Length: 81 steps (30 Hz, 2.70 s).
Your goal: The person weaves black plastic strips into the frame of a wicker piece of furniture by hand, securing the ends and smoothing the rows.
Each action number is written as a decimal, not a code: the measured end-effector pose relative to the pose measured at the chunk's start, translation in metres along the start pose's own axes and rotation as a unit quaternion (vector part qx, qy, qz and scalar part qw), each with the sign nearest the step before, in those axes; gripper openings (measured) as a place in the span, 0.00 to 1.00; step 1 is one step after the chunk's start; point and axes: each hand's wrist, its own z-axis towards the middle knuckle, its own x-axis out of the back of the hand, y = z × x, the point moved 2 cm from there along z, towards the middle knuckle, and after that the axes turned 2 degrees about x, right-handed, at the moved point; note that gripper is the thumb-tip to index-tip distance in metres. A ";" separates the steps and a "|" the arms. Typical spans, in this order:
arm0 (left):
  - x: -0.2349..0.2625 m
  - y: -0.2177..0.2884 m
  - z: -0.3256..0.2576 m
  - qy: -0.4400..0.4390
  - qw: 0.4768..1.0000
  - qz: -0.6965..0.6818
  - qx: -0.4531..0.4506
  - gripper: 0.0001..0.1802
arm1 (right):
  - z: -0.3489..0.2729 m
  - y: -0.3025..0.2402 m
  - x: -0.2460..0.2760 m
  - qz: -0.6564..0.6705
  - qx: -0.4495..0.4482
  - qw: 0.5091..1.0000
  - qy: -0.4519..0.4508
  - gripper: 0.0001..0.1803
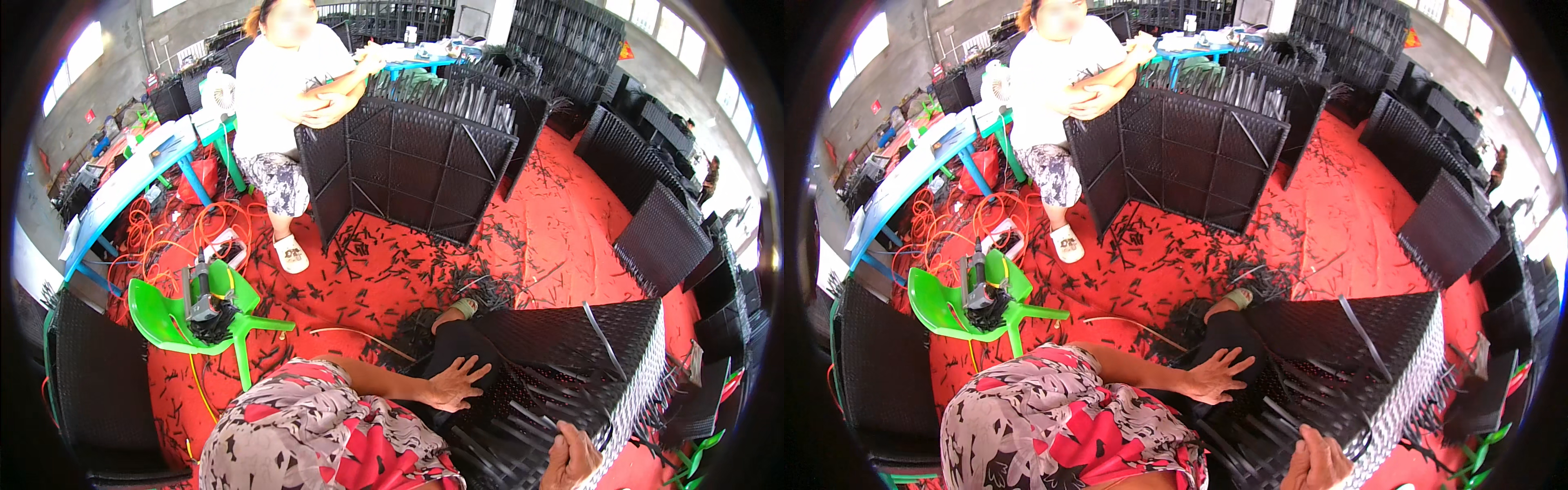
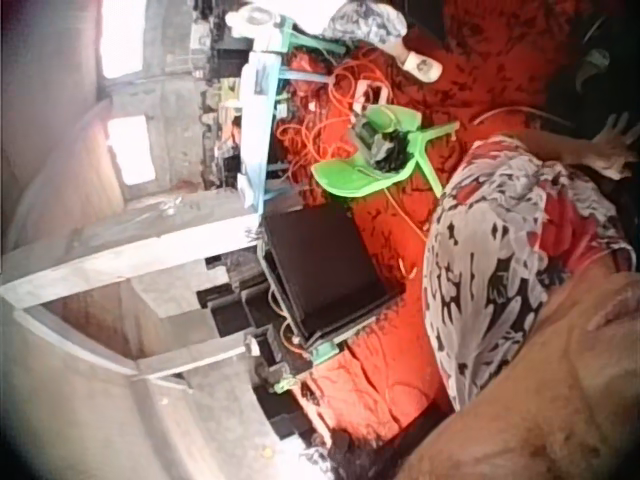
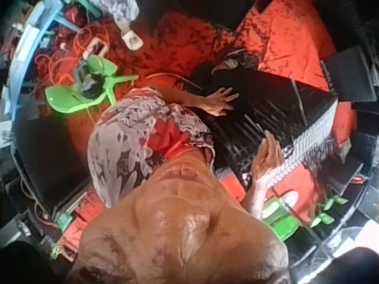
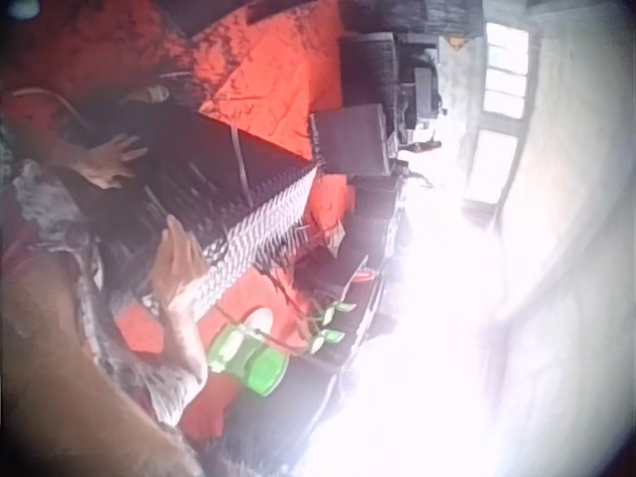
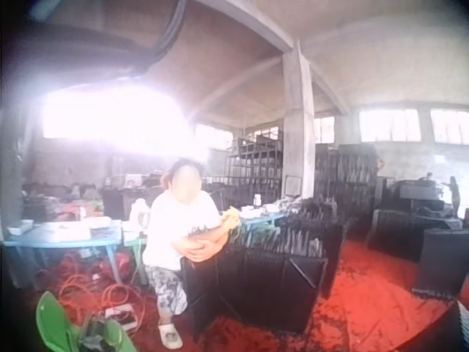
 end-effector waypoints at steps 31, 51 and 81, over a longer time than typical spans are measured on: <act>0.207 -0.223 0.086 0.315 0.904 -0.136 0.256 0.59 | -0.010 0.011 -0.015 0.026 -0.020 0.998 0.062 0.07; 0.214 0.075 -0.021 0.280 0.846 -0.320 -0.323 0.12 | 0.000 0.012 0.001 0.025 0.035 0.998 0.045 0.11; 0.152 0.040 0.111 0.173 0.752 -0.611 -0.177 0.09 | 0.055 0.012 0.061 -0.291 -0.113 0.949 -0.045 0.14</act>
